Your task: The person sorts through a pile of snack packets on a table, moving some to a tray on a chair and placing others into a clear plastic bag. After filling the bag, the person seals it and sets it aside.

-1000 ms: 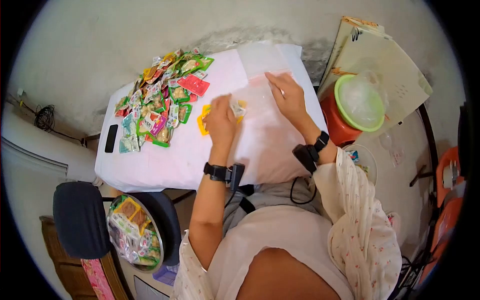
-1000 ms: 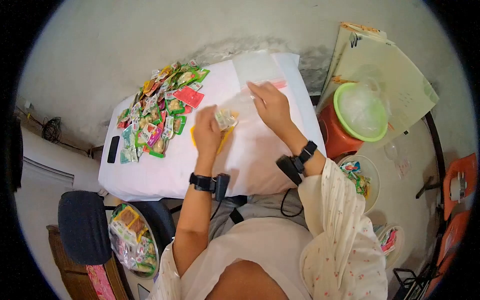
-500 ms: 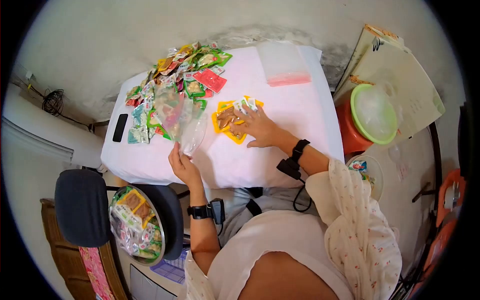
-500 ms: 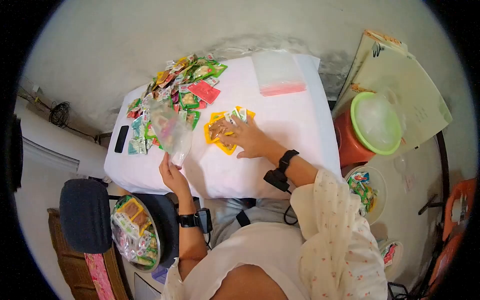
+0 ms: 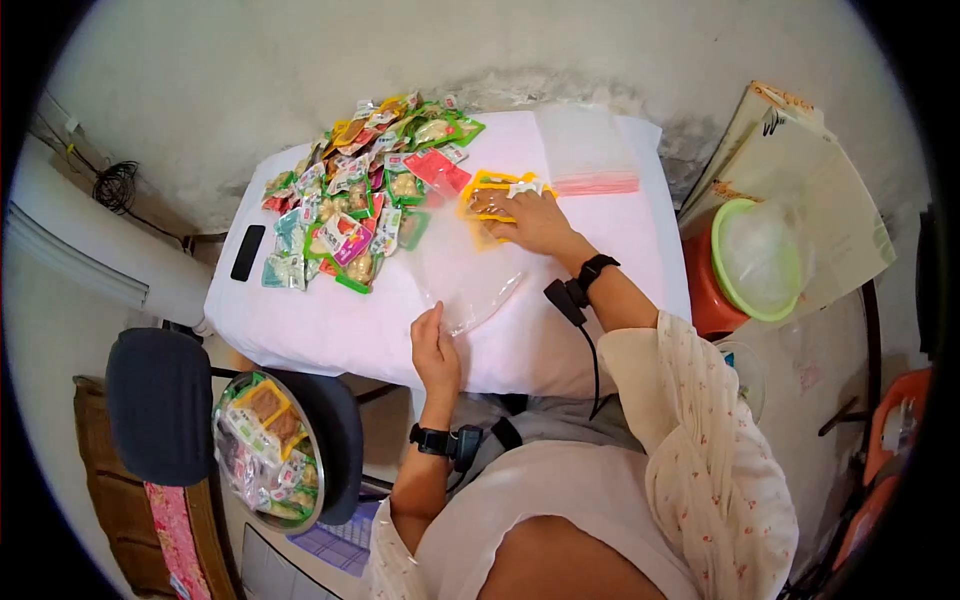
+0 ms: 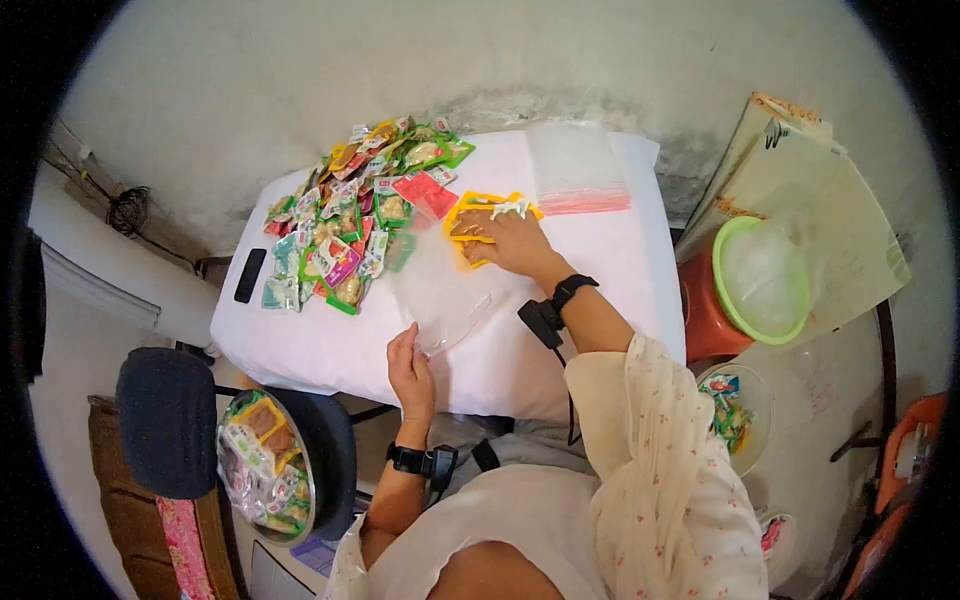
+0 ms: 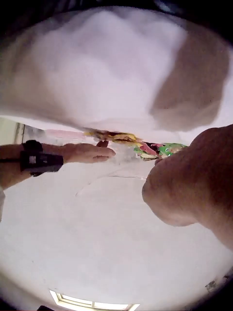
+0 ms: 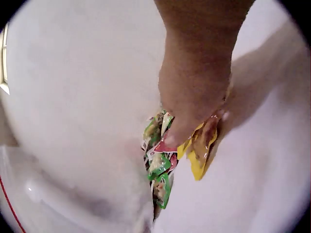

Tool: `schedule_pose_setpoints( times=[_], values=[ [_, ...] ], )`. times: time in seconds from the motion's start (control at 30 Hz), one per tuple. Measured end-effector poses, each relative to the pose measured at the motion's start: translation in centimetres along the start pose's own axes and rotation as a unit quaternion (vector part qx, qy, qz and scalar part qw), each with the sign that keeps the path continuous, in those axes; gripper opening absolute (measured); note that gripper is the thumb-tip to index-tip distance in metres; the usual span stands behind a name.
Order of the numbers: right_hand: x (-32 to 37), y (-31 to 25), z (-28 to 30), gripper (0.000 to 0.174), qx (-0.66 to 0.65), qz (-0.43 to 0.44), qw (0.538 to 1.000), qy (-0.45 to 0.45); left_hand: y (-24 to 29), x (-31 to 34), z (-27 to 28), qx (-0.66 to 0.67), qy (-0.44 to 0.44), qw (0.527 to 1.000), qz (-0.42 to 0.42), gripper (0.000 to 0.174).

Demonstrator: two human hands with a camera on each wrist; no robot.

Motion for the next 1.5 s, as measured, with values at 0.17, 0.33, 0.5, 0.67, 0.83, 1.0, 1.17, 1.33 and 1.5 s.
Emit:
schedule_pose_setpoints(
  times=[0.17, 0.33, 0.5, 0.67, 0.83, 1.0, 1.17, 1.33, 1.5],
  values=[
    [0.3, 1.5, -2.5, 0.048, 0.055, 0.003, 0.995, 0.080, -0.6, 0.9, -1.0, -0.026, -0.041, 0.998, -0.026, 0.041],
    [-1.2, 1.6, -3.4, 0.023, 0.147, 0.080, 0.984, 0.065, 0.4, 1.0, -0.9, -0.115, -0.077, 0.990, -0.041, 0.039],
    [0.4, 3.6, 1.2, 0.019, -0.115, -0.100, 0.975, 0.162, 1.9, 0.5, -1.1, -0.224, -0.086, 0.964, -0.111, 0.038],
    [7.2, 5.3, 3.5, 0.022, -0.497, -0.175, 0.844, 0.099, 3.1, 0.2, -2.0, -0.267, -0.101, 0.948, -0.139, 0.038],
    [17.7, 1.2, 2.2, 0.023, -0.686, -0.161, 0.698, -0.131, 2.9, 0.5, -3.1, -0.245, -0.082, 0.958, -0.127, 0.038],
    [22.2, -2.7, -0.8, 0.024, -0.713, -0.181, 0.641, -0.219, 3.5, 1.2, -3.7, -0.193, -0.084, 0.969, -0.134, 0.039],
    [21.4, -3.2, -1.8, 0.027, -0.722, -0.193, 0.626, -0.223, 3.3, 2.2, -2.7, -0.196, -0.078, 0.968, -0.134, 0.040],
    [21.3, -3.3, -2.6, 0.028, -0.731, -0.215, 0.613, -0.210, 3.3, 3.6, -2.0, -0.192, -0.088, 0.967, -0.139, 0.041],
    [20.8, -5.4, -2.4, 0.032, -0.753, -0.263, 0.586, -0.142, 2.7, 4.1, -2.0, -0.172, -0.102, 0.969, -0.142, 0.044]
  ],
)
Point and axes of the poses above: each hand's wrist, its own x-axis away from the middle knuckle, its own z-axis out of the back of the hand, y = z × x, the point moved 5 cm from there along -x, towards the middle knuckle, and after that the axes turned 11 degrees about x, right-handed, at the moved point
